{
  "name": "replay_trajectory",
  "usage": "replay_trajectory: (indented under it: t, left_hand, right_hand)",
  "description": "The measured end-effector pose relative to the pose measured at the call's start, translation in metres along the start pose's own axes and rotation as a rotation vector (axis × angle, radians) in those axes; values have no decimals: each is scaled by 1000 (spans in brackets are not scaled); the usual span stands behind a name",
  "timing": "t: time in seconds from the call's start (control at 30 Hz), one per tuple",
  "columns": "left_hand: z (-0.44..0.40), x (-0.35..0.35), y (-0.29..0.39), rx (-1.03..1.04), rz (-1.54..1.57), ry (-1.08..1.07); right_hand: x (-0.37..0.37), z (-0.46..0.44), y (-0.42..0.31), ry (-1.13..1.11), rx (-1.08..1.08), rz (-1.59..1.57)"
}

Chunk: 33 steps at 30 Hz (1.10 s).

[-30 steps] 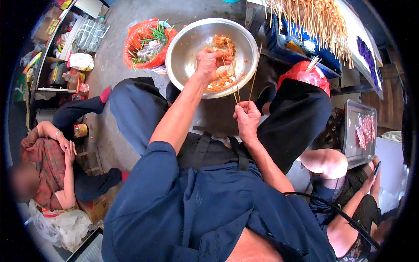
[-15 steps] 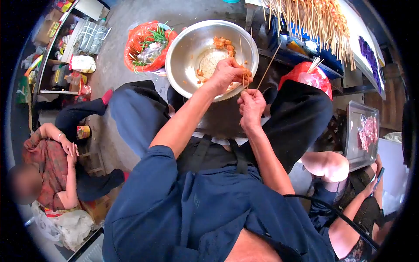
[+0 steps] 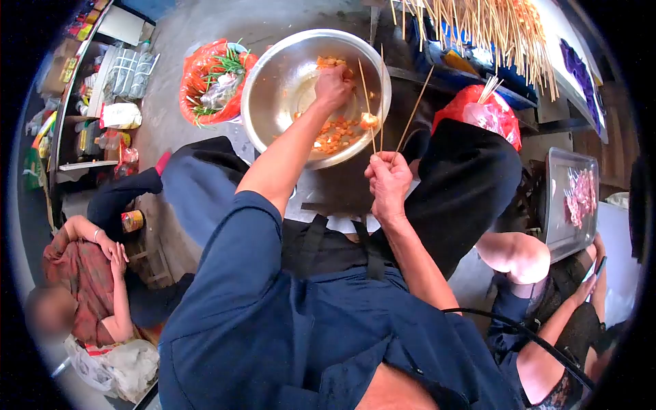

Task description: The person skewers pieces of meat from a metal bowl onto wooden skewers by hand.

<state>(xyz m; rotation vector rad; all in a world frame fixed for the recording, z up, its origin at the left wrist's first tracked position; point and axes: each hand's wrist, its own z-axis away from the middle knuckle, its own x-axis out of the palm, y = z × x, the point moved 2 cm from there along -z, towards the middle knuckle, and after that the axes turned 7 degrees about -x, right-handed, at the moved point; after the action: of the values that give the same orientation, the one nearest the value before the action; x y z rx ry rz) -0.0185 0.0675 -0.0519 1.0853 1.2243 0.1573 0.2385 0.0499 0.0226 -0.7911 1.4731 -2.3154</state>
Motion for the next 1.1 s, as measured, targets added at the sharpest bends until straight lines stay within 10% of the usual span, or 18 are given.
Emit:
replay_trajectory:
  t: [0.2,0.37,1.1]
  left_hand:
    - [12,-5,3,45,-184,-63]
    - [31,-24,1,-578,905,-275]
    - [61,-84,45,-475,1483,-83]
  right_hand:
    - [2,1,-2,3,47,0]
    - [-1,0,2,-1,44,40]
    - [-2,15,13,-124,-137,329]
